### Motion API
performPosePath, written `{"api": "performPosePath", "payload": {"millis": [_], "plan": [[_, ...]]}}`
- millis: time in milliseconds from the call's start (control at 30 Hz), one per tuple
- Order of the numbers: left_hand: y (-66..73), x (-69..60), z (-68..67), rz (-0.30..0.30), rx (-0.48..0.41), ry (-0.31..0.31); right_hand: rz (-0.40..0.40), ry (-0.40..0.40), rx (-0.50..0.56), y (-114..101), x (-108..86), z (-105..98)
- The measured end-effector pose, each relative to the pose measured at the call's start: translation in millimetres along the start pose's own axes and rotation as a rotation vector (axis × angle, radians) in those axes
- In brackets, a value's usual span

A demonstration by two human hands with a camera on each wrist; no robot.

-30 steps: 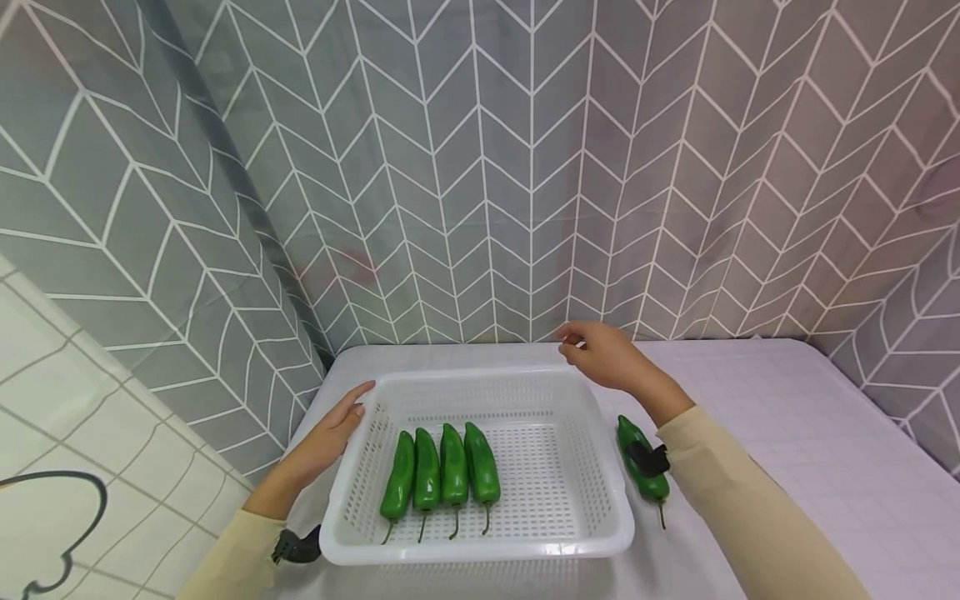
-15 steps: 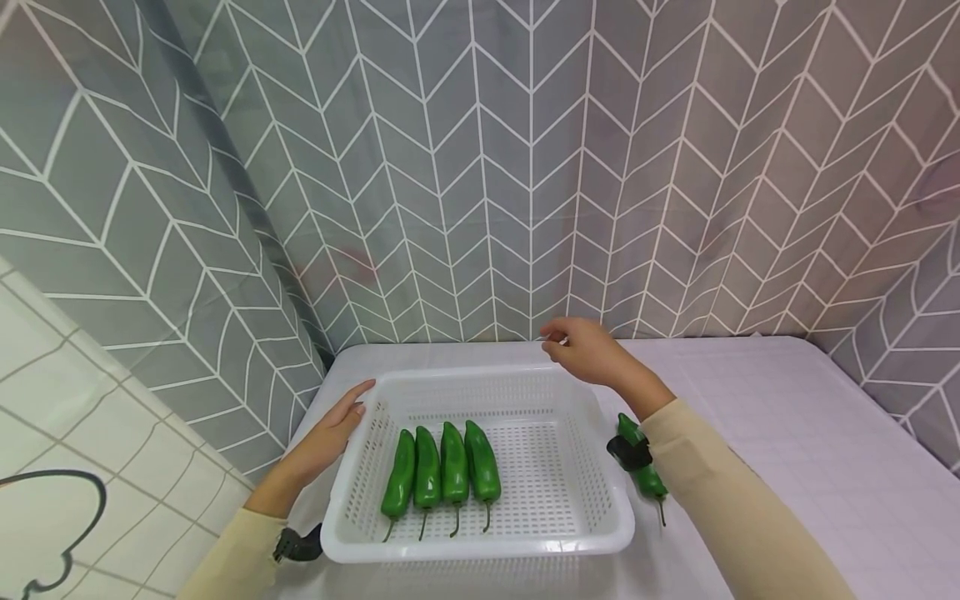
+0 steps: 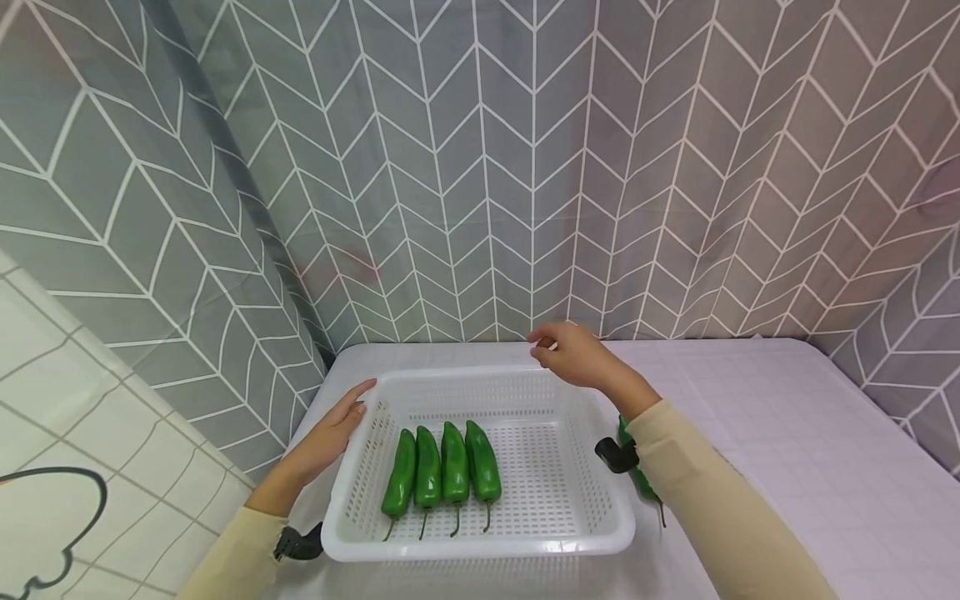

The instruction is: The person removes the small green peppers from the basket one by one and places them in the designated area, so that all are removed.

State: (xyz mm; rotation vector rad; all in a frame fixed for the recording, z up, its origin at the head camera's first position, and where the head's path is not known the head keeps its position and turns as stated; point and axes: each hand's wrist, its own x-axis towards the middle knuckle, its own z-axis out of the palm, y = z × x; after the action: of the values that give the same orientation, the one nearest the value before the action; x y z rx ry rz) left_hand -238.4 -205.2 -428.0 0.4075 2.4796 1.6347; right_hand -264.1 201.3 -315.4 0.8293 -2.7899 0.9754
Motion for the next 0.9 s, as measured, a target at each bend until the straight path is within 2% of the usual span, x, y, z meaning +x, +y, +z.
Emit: {"api": "performPosePath", "payload": {"millis": [333,467,900], "plan": [[-1.0,1.6,-0.5,0.001,-0.015,-0.011,0.014,-0.062,0.036,-1,4.2,11],[-0.6,1.3,-1.0,0.004,-0.025,-0.013,-0.002,-0.065,0.046,-2,5.9,15],[0.1,0.8,-1.7,-0.002,-0.021,-0.012,0.028,-0.092,0.065,1,9.3,29]]}}
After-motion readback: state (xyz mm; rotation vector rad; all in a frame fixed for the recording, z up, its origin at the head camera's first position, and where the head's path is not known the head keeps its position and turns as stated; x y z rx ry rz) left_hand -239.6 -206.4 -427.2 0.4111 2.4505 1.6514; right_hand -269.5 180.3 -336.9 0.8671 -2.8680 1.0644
